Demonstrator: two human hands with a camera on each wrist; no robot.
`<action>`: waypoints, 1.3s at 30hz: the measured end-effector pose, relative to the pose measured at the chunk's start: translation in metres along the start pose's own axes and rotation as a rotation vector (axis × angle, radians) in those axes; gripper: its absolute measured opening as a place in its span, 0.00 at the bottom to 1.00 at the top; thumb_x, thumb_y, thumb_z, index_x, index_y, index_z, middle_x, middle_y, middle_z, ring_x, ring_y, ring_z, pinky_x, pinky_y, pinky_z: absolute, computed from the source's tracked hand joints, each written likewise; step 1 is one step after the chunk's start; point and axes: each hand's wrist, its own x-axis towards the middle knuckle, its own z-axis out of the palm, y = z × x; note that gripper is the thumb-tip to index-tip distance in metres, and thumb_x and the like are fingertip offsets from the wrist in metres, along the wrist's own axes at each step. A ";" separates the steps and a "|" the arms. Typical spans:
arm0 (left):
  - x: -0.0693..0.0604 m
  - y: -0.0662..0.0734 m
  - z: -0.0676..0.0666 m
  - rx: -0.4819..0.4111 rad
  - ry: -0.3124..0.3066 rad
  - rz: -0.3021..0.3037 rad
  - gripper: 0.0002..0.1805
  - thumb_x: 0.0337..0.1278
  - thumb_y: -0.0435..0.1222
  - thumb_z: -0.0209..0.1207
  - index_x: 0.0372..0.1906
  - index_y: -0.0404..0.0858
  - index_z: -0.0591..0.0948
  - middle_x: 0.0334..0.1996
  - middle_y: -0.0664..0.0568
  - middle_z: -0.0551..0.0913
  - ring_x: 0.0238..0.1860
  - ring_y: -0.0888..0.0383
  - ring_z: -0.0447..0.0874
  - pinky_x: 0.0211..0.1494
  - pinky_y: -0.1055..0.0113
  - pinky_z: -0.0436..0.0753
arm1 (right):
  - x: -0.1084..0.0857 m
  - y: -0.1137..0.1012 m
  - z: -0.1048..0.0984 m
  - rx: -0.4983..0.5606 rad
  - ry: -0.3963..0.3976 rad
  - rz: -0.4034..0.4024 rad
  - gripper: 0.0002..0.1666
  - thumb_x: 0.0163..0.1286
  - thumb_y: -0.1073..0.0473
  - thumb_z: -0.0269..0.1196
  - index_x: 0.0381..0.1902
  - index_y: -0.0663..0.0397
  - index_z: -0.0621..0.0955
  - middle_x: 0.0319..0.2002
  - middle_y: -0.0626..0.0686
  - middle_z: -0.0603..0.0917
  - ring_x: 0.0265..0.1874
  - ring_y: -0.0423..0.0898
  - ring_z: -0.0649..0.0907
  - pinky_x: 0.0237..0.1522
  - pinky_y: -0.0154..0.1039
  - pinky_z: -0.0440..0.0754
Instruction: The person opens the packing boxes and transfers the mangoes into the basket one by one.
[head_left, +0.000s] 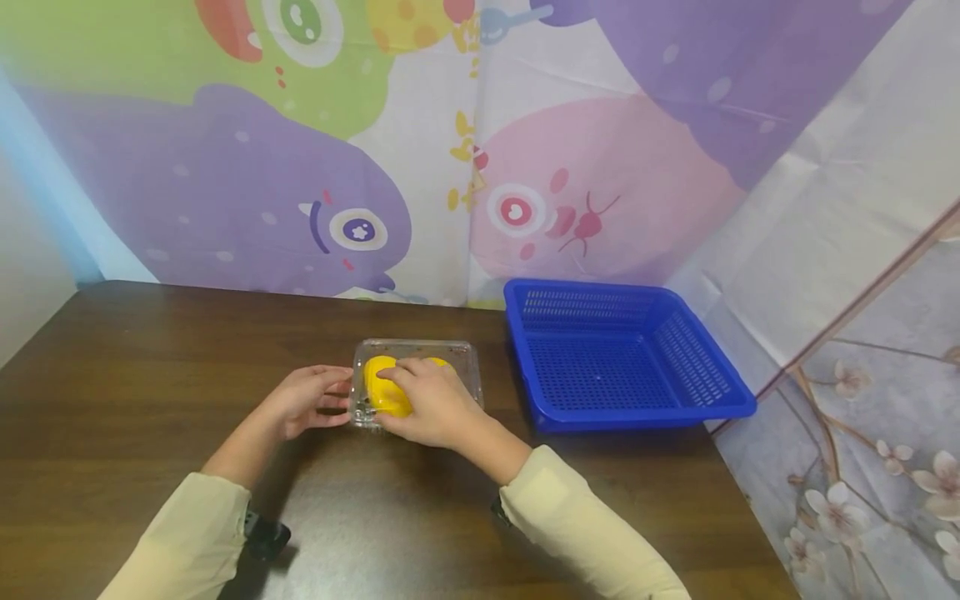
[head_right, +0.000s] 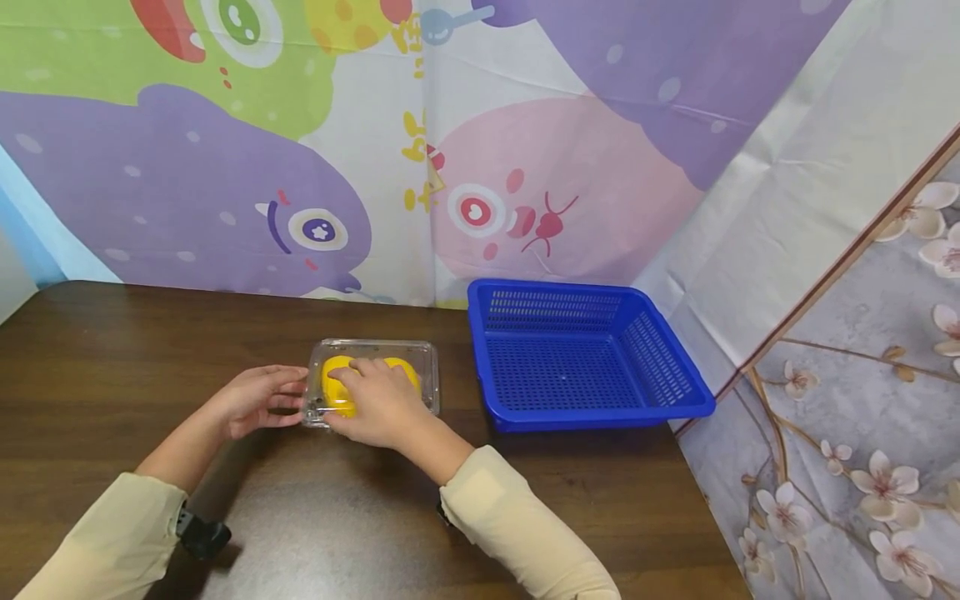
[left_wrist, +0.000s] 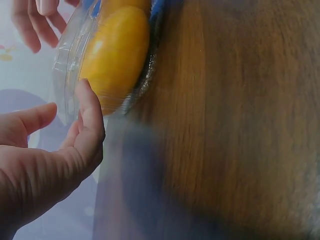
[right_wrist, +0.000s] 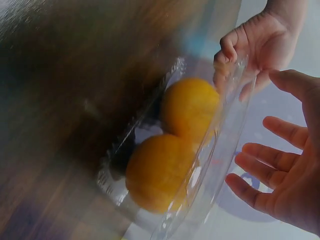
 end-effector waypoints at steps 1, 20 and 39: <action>0.000 0.000 0.000 0.001 -0.006 0.002 0.30 0.68 0.42 0.45 0.66 0.27 0.56 0.44 0.48 0.70 0.36 0.60 0.76 0.43 0.66 0.85 | 0.001 -0.002 0.001 -0.011 -0.007 -0.009 0.34 0.59 0.36 0.60 0.60 0.44 0.74 0.58 0.50 0.77 0.55 0.46 0.77 0.56 0.44 0.76; 0.000 -0.004 0.003 -0.027 -0.033 0.007 0.25 0.68 0.38 0.47 0.63 0.27 0.60 0.35 0.54 0.72 0.31 0.63 0.76 0.39 0.70 0.84 | 0.006 -0.019 0.014 -0.170 -0.030 -0.073 0.28 0.61 0.41 0.63 0.58 0.39 0.76 0.57 0.48 0.77 0.57 0.46 0.75 0.52 0.43 0.76; -0.002 -0.004 0.002 -0.015 -0.048 0.014 0.25 0.69 0.37 0.47 0.65 0.29 0.58 0.36 0.55 0.74 0.32 0.62 0.75 0.40 0.69 0.84 | 0.009 -0.023 0.009 -0.209 -0.055 -0.077 0.27 0.60 0.41 0.63 0.57 0.41 0.78 0.51 0.46 0.80 0.48 0.42 0.78 0.39 0.32 0.82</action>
